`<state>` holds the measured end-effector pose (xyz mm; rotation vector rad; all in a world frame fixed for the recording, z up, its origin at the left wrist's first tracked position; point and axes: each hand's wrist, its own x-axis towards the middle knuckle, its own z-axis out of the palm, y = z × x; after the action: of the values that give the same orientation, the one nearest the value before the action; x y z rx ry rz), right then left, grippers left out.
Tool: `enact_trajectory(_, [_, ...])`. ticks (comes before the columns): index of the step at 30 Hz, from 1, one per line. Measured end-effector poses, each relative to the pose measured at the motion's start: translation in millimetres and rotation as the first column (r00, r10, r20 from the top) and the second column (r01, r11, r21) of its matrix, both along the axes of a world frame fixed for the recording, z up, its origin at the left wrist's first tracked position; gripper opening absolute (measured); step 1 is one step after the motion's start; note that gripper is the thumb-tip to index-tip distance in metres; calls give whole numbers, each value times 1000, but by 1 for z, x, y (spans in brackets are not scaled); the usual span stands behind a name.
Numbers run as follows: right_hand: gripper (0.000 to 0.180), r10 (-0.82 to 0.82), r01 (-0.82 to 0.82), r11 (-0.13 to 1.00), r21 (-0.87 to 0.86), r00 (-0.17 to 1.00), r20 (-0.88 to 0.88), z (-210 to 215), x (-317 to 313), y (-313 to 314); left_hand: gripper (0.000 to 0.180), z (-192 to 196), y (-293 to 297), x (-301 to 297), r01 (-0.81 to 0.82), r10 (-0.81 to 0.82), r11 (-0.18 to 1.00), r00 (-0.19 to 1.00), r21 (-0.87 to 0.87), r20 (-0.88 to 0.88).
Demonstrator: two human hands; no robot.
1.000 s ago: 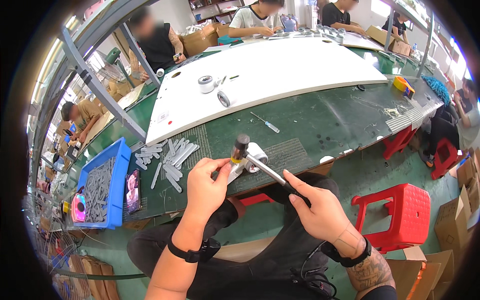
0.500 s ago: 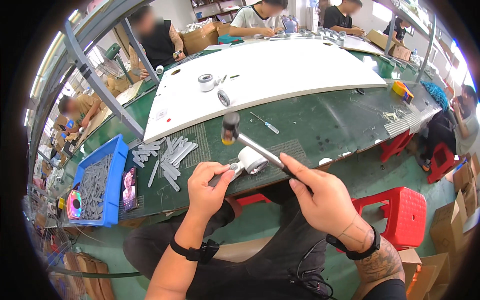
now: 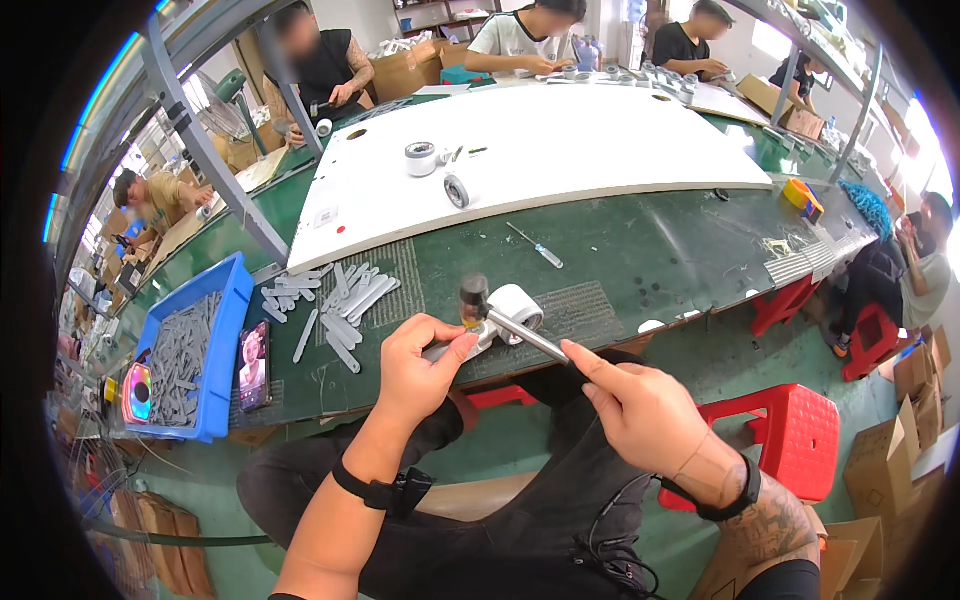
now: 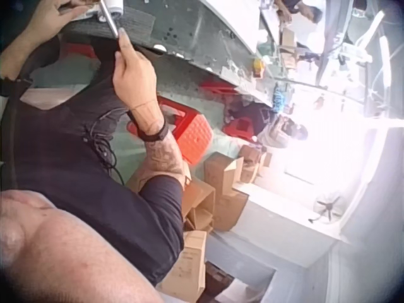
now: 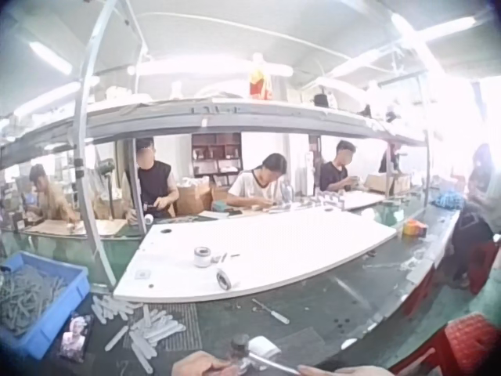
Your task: Assembling plastic and metal components using a rubber mallet at a factory workbench.
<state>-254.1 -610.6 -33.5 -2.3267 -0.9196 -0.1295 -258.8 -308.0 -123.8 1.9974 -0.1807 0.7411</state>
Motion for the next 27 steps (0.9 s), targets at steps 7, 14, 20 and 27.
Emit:
enact_trajectory(7, [54,-94,103,975,196,994,-59,2,-1,-6,14,5,-3,-2,2,-3,1000,1000,-22,-20])
enact_trajectory(14, [51,-48,50,996,-71,998,36,30,8,0,14,-4,2,-4,-14,13,999,1000,-38,-23])
enact_trajectory(20, [55,-77,79,979,186,997,-17,28,4,-2,17,5,-1,-3,-11,10,1000,999,-21,-40])
enact_trajectory(27, [53,-61,61,998,-1,998,-5,38,12,-1,21,-4,3,-3,-14,10,999,994,-38,-105])
